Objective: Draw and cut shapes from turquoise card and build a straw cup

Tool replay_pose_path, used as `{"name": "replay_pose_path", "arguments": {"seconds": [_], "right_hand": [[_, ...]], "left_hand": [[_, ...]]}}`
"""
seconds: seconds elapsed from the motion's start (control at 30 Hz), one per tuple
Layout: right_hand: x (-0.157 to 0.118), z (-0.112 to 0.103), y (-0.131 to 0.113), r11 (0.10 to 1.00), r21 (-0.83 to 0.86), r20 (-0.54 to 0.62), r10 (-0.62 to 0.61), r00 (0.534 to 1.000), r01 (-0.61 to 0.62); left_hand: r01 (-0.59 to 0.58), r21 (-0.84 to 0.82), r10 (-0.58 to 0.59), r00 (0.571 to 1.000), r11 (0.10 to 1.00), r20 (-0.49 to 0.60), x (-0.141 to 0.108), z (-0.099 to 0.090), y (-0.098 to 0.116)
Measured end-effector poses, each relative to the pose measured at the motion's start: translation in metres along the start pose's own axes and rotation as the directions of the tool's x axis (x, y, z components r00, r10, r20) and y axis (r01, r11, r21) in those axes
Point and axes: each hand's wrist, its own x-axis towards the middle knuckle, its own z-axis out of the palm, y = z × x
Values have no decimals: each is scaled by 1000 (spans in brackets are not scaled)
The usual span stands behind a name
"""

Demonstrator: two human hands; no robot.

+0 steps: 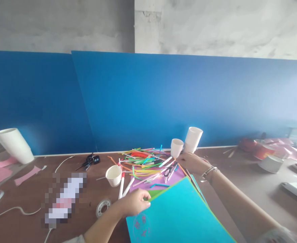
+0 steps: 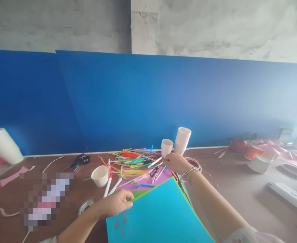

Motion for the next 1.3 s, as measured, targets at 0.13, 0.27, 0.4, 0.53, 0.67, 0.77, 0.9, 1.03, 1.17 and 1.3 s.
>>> {"name": "replay_pose_path", "arguments": {"seconds": [0.13, 0.27, 0.4, 0.53, 0.67, 0.77, 0.9, 1.03, 1.17, 1.3], "right_hand": [[-1, -3, -6, 983, 177, 31, -62, 998, 55], [-2, 4, -14, 927, 372, -25, -29, 999, 37], [-6, 18, -19, 795, 606, -67, 52, 996, -1], [-13, 32, -26, 577, 817, -109, 148, 983, 3], [-21, 43, -38, 332, 943, -69, 212, 975, -6], [-26, 47, -49, 147, 988, 17, 193, 981, -46], [-33, 45, -55, -107, 983, 164, 111, 980, -152], [-40, 36, -56, -273, 939, 220, 4, 975, -211], [-56, 19, -61, -326, 914, 223, -97, 970, -243], [-88, 8, -68, -201, 937, 228, -266, 937, -286]], "left_hand": [[-11, 14, 13, 989, 1000, -147, 0, -4, 0], [15, 17, -9, 965, 1000, -263, 1, -6, -6], [34, 6, -31, 955, 999, -295, 5, -4, -14], [29, -30, -38, 936, 999, -351, 9, -6, -17], [-37, -50, 12, 900, 998, -436, 10, -8, -14], [-108, -56, 63, 850, 993, -523, 7, -11, -8], [-172, -88, 86, 797, 981, -598, 1, -15, -1], [-234, -202, 79, 816, 951, -572, -4, -20, -1], [-270, -355, 42, 844, 895, -535, -8, -22, -3], [-355, -513, -88, 752, 781, -653, -13, -21, 4]]}}
